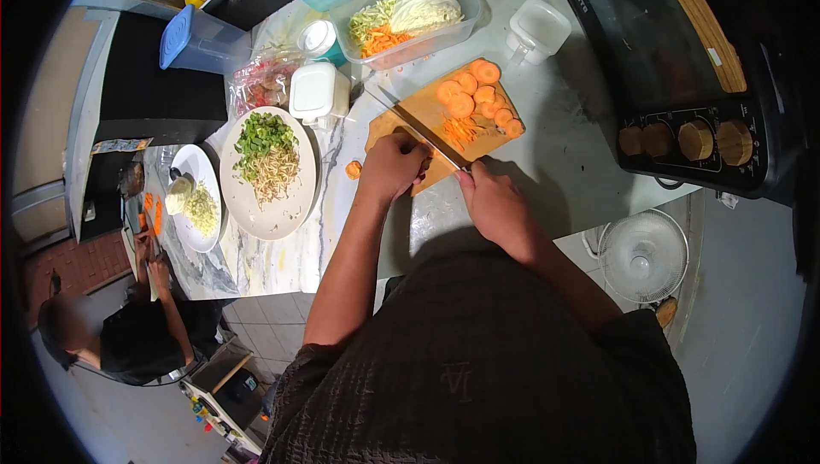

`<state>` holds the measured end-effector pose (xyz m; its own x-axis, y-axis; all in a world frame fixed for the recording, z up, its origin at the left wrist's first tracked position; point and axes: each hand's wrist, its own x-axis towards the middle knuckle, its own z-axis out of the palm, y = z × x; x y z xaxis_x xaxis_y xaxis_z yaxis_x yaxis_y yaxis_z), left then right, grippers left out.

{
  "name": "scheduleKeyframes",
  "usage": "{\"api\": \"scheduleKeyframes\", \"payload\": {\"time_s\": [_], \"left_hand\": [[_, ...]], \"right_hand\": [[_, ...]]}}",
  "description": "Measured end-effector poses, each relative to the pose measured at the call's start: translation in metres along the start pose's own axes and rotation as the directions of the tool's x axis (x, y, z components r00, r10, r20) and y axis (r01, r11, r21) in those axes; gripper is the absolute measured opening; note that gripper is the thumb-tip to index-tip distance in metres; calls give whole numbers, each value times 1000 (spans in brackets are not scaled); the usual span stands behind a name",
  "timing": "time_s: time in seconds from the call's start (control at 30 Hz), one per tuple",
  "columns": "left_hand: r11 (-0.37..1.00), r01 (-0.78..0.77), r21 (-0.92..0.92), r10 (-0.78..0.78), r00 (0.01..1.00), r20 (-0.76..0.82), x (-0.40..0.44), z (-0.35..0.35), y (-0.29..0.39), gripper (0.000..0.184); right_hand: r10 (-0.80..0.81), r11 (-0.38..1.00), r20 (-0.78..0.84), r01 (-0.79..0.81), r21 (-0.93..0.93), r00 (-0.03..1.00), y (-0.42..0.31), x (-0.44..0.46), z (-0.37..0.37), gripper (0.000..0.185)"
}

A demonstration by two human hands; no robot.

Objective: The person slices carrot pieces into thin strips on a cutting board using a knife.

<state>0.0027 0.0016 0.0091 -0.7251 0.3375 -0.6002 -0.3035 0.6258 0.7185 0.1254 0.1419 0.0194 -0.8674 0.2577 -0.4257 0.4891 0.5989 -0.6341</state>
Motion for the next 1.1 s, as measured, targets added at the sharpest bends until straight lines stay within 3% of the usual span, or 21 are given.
{"api": "scheduleKeyframes", "payload": {"time_s": [0.17,0.4,0.7,0.77,1.1], "left_hand": [[998,10,-61,-10,1000,8,1,2,-3,25],[999,-29,22,29,1000,9,4,-1,-5,26],[999,-28,23,27,999,40,-1,-3,0,26],[999,-49,-11,49,998,42,0,-2,-1,26],[981,-100,165,105,994,-20,0,2,-7,31]], "right_hand": [[-29,994,-81,20,-108,996,5,-4,7,37],[30,996,4,-29,-82,1000,8,-5,1,39],[65,990,-31,-69,-124,997,11,-11,-10,41],[22,992,-66,-30,-125,998,18,-12,-9,41],[-122,981,-246,80,-176,962,28,-19,-8,38]]}}
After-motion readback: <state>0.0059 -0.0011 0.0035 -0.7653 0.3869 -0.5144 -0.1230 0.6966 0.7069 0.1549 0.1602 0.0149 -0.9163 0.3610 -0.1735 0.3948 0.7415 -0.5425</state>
